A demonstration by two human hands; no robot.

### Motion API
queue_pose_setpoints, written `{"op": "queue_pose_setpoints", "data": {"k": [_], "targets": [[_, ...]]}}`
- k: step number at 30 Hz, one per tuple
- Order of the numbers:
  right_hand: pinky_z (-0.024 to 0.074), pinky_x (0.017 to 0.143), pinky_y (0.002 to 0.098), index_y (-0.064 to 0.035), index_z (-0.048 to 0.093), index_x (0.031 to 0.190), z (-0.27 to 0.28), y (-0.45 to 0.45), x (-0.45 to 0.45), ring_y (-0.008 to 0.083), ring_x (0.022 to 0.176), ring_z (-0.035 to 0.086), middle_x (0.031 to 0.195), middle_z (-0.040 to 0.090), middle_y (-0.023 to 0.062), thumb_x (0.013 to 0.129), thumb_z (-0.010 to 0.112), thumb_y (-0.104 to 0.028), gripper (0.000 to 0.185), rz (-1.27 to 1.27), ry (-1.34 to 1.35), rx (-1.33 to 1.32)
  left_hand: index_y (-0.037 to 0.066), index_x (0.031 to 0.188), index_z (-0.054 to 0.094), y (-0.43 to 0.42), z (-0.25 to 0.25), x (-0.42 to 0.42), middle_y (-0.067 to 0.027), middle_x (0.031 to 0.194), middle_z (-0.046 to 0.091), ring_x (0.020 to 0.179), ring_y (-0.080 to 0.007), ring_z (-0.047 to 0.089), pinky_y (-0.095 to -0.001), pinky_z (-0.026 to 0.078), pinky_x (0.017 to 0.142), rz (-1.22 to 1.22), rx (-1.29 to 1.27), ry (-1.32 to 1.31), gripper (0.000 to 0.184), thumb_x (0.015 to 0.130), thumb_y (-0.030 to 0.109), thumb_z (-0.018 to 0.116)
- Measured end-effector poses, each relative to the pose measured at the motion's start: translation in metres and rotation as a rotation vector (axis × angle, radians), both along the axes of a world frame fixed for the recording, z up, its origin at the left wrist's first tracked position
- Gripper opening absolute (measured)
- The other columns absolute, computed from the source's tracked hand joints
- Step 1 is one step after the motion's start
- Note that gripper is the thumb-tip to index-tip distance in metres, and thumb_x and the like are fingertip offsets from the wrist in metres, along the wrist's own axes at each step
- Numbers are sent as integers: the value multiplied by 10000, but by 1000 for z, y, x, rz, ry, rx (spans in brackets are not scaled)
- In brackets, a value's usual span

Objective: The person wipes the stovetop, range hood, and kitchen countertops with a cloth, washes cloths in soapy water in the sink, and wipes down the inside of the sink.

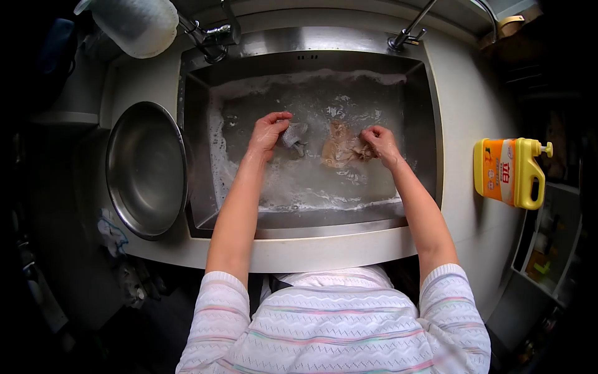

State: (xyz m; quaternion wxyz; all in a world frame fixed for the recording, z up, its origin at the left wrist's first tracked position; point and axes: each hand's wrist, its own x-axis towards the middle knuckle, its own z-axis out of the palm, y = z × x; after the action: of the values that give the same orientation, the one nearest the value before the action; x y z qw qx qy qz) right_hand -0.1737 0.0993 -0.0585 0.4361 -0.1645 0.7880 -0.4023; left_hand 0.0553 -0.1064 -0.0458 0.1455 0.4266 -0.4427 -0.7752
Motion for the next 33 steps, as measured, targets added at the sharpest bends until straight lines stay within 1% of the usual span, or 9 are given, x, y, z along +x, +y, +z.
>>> {"op": "queue_pose_setpoints", "data": {"k": [3,8,11,14,17,23,25,29,33], "targets": [[393,500,215,-36,622,839,12,3,-11,59,543,484,653,546,-37,820,641,-225,191,-123,-66,-113,42,1037,616,-13,7,11,-4,821,598,734,-83,564,-209,464,652,14,-143,-13,241,798,21,591],[442,775,485,-55,598,988,-28,24,6,412,911,564,924,612,230,828,486,-332,339,267,653,365,-25,1140,564,-7,-58,37,-105,1019,634,893,-176,588,-309,441,821,-48,-722,-631,450,726,123,659],[462,756,429,-59,608,985,-15,14,28,366,884,598,880,639,183,786,513,-275,309,732,382,318,-34,1135,565,7,-52,26,-114,1035,631,901,-179,592,-295,443,815,-396,-207,-372,441,733,125,655],[472,621,357,-17,600,951,-37,21,2,256,638,610,752,637,141,788,529,-216,267,245,404,131,-29,1081,572,1,-58,23,-93,944,636,805,-185,610,-297,489,717,-50,-112,-312,300,800,78,571],[458,718,396,-17,610,908,-54,-1,11,341,811,616,817,644,169,774,537,-255,283,-121,251,191,-22,1034,558,17,-42,0,-92,936,623,770,-196,622,-326,527,658,9,105,-135,199,871,73,494],[465,699,400,-55,604,904,35,-51,105,355,808,599,830,636,157,846,515,-272,241,144,538,-298,-16,1095,523,70,-7,-46,-102,987,600,799,-213,624,-349,546,674,47,478,60,240,928,138,444],[469,711,405,-77,611,942,8,-42,83,351,830,597,853,641,146,834,523,-268,236,254,561,-52,-19,1105,516,72,-1,-43,-102,993,596,801,-220,622,-345,550,665,45,543,79,253,930,145,437],[474,756,405,-126,655,950,-2,-10,25,314,883,606,909,655,116,786,551,-250,231,718,439,374,5,1099,535,55,15,-18,-87,914,612,714,-199,621,-327,537,607,-376,258,-74,230,883,75,499],[473,692,346,-78,662,871,-13,4,10,269,731,618,790,657,103,775,589,-248,209,538,532,341,34,1257,454,55,6,-13,-67,908,619,698,-153,604,-277,492,670,-596,-241,-325,448,833,74,592]]}}
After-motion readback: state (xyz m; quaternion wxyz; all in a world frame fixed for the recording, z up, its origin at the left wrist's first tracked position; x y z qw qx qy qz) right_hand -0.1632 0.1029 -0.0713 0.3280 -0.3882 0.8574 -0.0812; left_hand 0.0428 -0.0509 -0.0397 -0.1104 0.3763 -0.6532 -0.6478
